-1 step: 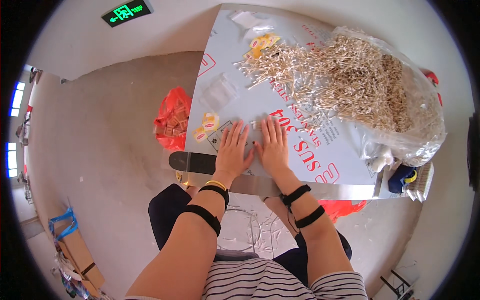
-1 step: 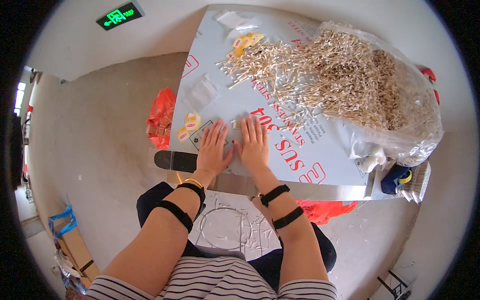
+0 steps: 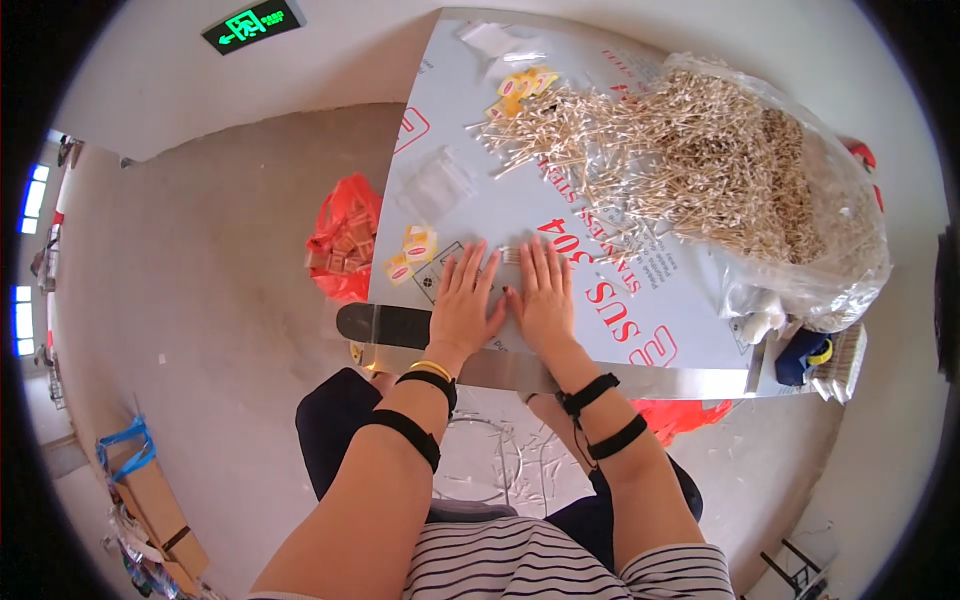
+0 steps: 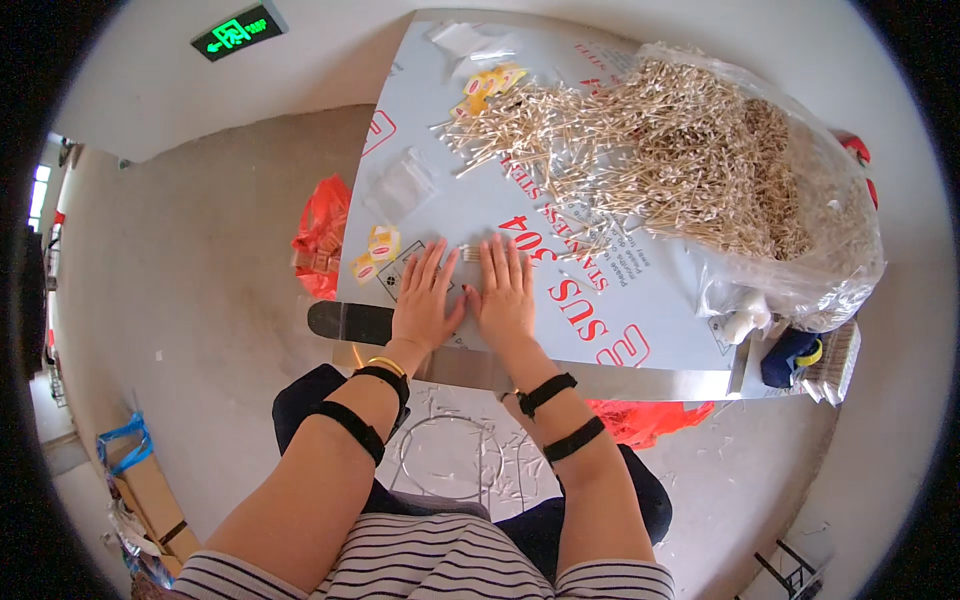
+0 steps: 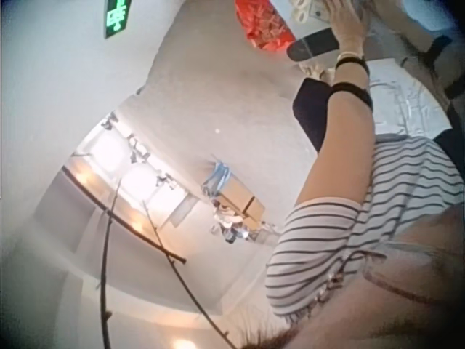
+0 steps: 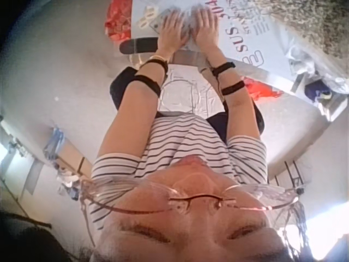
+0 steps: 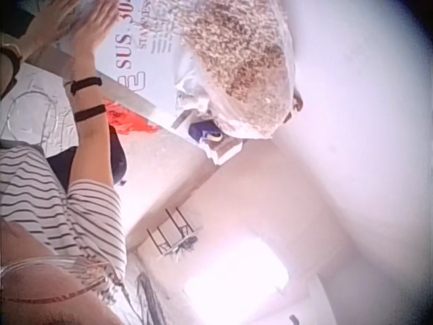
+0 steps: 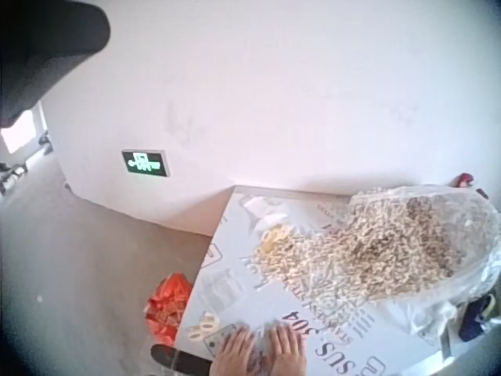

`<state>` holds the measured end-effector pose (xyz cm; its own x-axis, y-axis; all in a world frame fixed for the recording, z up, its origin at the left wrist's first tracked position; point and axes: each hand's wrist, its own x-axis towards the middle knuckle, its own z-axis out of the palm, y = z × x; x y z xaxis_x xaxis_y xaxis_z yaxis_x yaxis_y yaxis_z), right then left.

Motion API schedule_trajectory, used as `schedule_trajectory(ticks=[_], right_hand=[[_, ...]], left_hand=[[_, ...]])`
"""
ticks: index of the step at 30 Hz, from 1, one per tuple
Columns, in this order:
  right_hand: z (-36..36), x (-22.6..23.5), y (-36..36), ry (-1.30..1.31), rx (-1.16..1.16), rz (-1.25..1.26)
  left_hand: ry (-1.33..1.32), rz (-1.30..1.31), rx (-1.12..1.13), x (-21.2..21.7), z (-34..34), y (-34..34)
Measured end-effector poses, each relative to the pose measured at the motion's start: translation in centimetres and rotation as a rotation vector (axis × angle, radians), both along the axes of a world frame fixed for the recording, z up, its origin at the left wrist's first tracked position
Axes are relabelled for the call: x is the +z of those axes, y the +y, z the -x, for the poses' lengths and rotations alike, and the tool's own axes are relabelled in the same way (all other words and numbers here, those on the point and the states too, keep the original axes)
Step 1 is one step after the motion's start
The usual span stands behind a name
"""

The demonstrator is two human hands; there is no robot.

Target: The person aligns cotton swabs on a metal table, places them into a plastic bag, and seals it with a sticker. They then set the package aside and begin aligning a new set of cotton swabs.

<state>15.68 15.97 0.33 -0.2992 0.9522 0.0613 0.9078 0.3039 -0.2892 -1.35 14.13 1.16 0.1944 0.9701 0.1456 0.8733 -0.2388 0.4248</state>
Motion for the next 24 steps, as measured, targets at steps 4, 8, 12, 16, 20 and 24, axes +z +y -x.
schedule_trajectory(ticks=[4,8,12,16,20,24], right_hand=[[0.5,0.0,-0.7,0.013,-0.011,0.013],[0.1,0.4,2.0,0.305,-0.03,-0.013],[-2.3,1.7,11.7,0.342,-0.036,-0.178],[-2.5,1.6,19.8,0.066,-0.062,-0.17],[0.0,1.3,20.4,-0.036,-0.142,-0.023],[1.8,1.0,16.8,-0.183,-0.138,0.036]], left_hand=[[0.085,-0.024,-0.04,0.1,0.2,-0.2],[0.107,-0.016,-0.052,0.6,0.6,-0.2],[0.125,-0.011,-0.054,0.3,0.1,-0.2],[0.12,-0.013,-0.043,0.4,-0.2,-0.2],[0.113,-0.007,-0.049,0.4,-0.2,-0.1],[0.106,-0.004,-0.042,0.5,0.3,-0.2]])
